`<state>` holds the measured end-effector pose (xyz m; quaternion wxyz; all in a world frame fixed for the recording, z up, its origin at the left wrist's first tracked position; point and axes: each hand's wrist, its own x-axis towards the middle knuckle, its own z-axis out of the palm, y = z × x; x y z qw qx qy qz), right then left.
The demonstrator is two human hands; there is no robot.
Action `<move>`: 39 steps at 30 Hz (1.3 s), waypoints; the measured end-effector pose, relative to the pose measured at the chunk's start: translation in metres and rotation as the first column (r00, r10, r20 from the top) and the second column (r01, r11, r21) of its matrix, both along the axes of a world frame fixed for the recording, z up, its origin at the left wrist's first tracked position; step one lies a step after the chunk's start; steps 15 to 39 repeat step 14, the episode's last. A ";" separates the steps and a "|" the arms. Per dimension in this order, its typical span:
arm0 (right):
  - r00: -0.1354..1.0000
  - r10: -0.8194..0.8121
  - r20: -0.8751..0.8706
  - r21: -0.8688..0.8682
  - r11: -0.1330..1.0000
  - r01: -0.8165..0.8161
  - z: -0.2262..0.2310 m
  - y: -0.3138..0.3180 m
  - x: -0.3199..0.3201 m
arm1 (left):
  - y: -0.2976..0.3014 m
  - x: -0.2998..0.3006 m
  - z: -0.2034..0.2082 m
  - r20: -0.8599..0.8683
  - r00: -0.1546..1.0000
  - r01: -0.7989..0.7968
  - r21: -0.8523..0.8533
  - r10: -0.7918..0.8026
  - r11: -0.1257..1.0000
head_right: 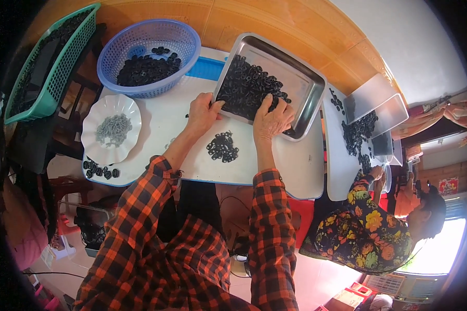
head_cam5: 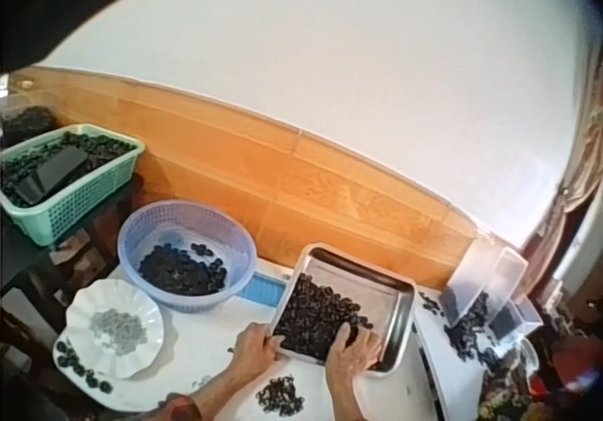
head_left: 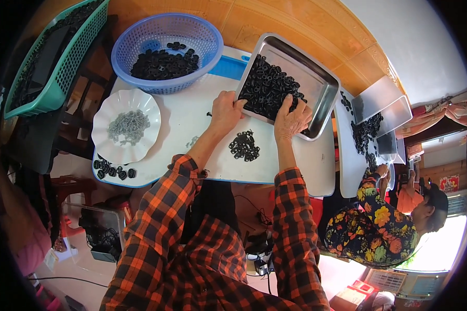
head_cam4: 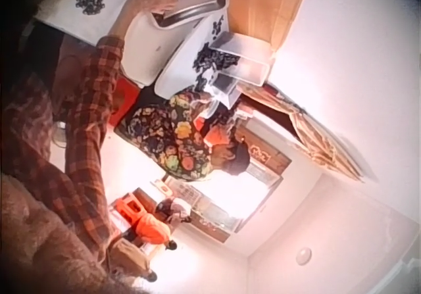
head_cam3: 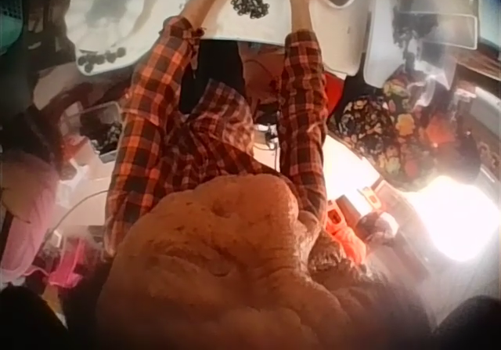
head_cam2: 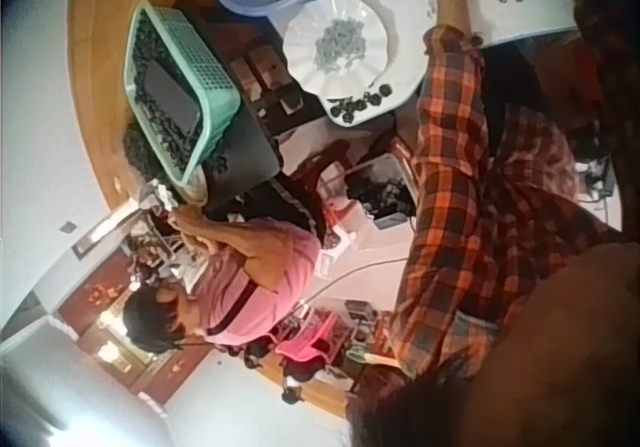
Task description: The person assembles small plastic parts together by hand, then lifts a metal tray filled with components.
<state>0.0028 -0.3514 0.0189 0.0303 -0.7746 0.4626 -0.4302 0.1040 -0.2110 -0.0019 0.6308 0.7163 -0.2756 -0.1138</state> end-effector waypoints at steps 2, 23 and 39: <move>1.000 0.012 -0.012 0.007 1.000 -0.012 0.000 0.007 0.002 | 0.000 0.001 -0.003 -0.007 1.000 0.002 0.003 -0.002 1.000; 0.993 0.117 -0.004 0.026 0.993 -0.116 0.002 0.023 -0.003 | -0.002 0.000 -0.002 0.004 1.000 0.008 -0.004 -0.008 1.000; 0.993 0.117 -0.004 0.026 0.993 -0.116 0.002 0.023 -0.003 | -0.002 0.000 -0.002 0.004 1.000 0.008 -0.004 -0.008 1.000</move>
